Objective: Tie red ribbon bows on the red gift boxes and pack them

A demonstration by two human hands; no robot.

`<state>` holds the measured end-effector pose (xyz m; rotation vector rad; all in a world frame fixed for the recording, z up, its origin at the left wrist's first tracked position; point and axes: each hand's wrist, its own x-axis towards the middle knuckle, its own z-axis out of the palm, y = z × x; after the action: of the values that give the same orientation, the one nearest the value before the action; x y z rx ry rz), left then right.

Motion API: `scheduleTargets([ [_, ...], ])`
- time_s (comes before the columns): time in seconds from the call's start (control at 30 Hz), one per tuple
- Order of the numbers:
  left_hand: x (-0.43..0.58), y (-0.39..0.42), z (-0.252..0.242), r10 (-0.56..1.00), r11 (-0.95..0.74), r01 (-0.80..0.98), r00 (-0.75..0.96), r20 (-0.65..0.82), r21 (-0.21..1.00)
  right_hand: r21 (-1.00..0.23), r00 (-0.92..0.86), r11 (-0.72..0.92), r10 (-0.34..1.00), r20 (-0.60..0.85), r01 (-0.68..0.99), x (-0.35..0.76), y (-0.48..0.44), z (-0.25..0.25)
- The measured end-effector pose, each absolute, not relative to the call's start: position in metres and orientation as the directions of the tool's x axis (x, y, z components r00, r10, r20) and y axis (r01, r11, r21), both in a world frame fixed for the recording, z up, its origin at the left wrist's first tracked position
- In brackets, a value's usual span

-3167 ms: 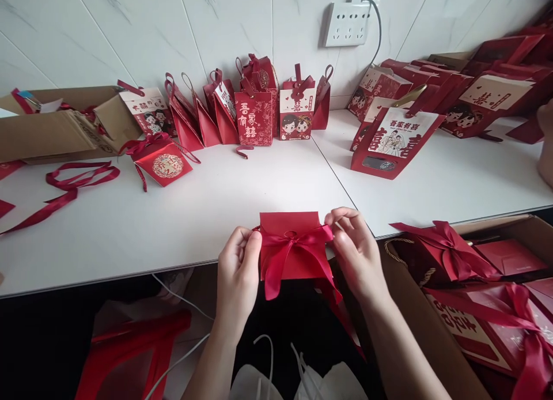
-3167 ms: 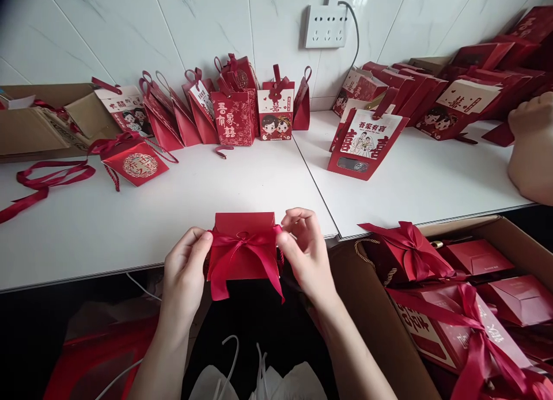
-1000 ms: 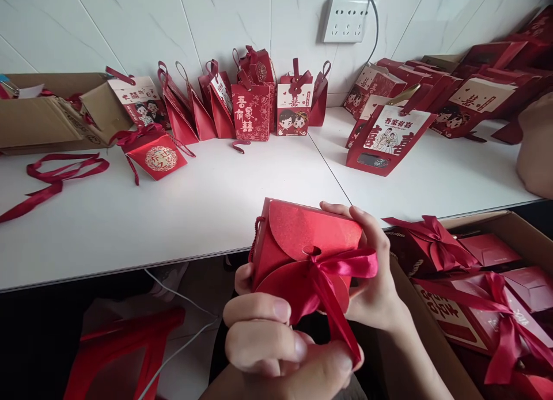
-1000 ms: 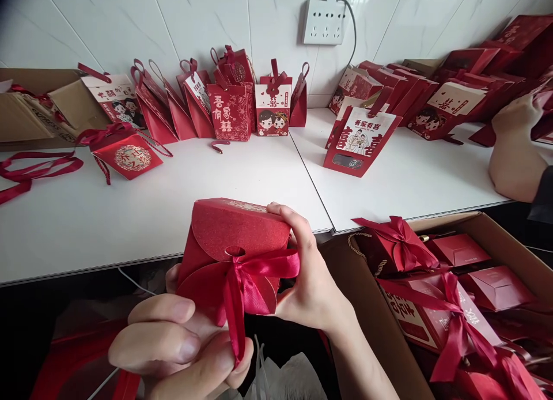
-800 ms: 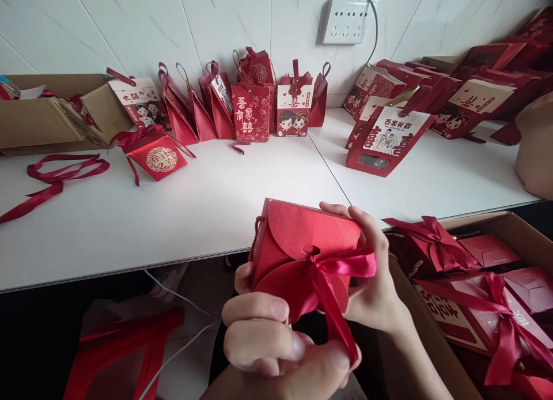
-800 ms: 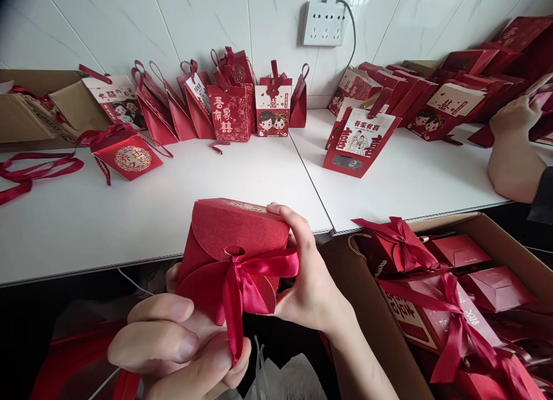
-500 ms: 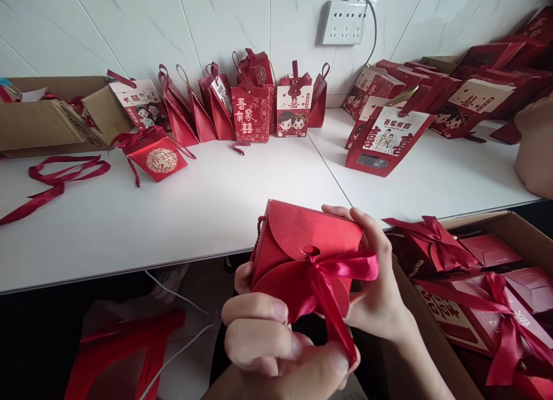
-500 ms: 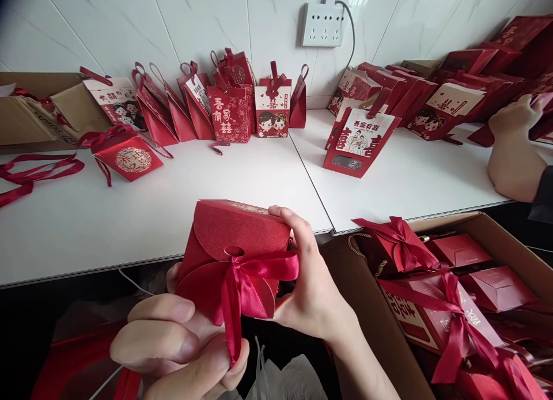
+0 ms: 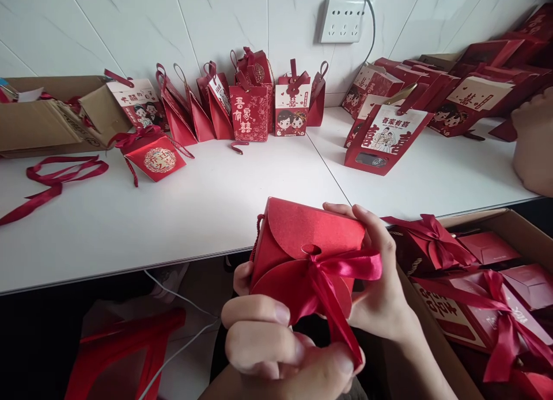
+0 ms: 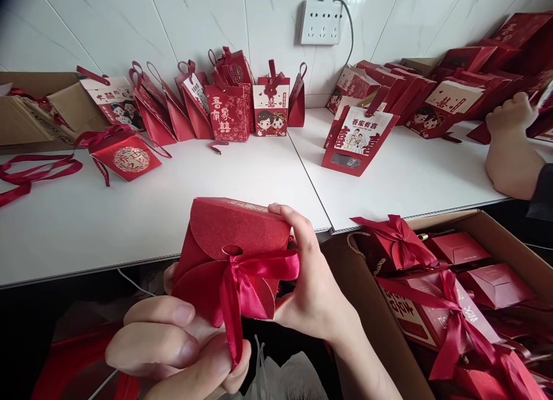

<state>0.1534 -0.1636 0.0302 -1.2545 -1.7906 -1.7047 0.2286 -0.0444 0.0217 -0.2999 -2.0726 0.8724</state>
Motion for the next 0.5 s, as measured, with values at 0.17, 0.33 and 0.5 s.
scheduleTargets([
  [0.17, 0.1436, -0.1668, 0.0306, 0.367, -0.125, 0.845, -0.447, 0.816, 0.519, -0.663, -0.603, 0.741, 0.481, 0.636, -0.109, 0.2285, -0.0445, 0.0198],
  [0.33, 0.1418, -0.169, 0.0307, 0.397, -0.148, 0.844, -0.427, 0.813, 0.515, -0.662, -0.612, 0.738, 0.465, 0.64, -0.131, 0.2282, -0.0435, 0.02],
  [0.5, 0.1422, -0.1654, 0.0322, 0.404, -0.126, 0.855, -0.419, 0.813, 0.504, -0.668, -0.607, 0.735, 0.477, 0.636, -0.122, 0.2283, -0.0427, 0.0204],
])
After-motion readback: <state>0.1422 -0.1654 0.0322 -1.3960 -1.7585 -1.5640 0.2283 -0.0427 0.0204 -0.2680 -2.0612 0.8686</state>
